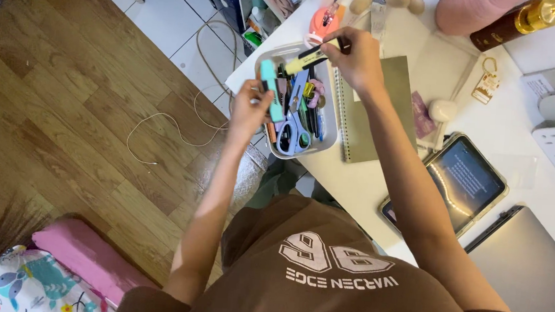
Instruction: Organizing stationery items like pens, highlighters, and notebooks into a storage bin on a desk.
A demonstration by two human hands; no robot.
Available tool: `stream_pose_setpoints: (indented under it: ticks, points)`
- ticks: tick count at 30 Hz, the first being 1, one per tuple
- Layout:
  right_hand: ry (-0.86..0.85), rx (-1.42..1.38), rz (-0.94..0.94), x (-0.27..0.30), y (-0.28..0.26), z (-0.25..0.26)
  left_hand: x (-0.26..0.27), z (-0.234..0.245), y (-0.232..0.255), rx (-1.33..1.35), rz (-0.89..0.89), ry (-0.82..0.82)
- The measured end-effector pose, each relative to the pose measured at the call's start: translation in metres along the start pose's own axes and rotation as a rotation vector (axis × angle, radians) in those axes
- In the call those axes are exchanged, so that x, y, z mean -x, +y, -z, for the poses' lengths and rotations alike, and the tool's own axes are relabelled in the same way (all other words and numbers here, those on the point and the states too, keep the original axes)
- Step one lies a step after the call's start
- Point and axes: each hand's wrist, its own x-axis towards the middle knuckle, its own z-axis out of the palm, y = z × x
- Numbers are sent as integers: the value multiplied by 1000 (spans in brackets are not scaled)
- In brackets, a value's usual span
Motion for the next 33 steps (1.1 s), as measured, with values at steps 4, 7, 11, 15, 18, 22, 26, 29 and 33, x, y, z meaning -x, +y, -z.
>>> stream_pose_setpoints:
  ticks: [4,7,11,15,18,22,26,29,33]
  points:
    - [76,-212,-82,17,6,-19,1,-24,-4,-189,-73,80]
    - [58,-338,-159,33,11,-43,-3,-21,-2,-340,-168,143]
    - [74,-297,-228,39,11,-50,-16,-3,-8,-422,-271,120]
    - [135,-241,-102,22,13,-25,-8,9,23,-361,-269,47]
    - [190,-290,66,10,3,-7,-2,13,45,-273,-151,-25]
    - [45,-35,216,2,-5,-8,-24,15,18,-367,-289,-25]
    - [-309,63,-41,2,-24,-24,-34,15,6,-465,-555,34]
    - [-261,-183,-153,-3,-3,-49,-16,20,46,-496,-396,60]
    - [-255,-234,-116,-6,11,-71,-10,24,64,-554,-288,41]
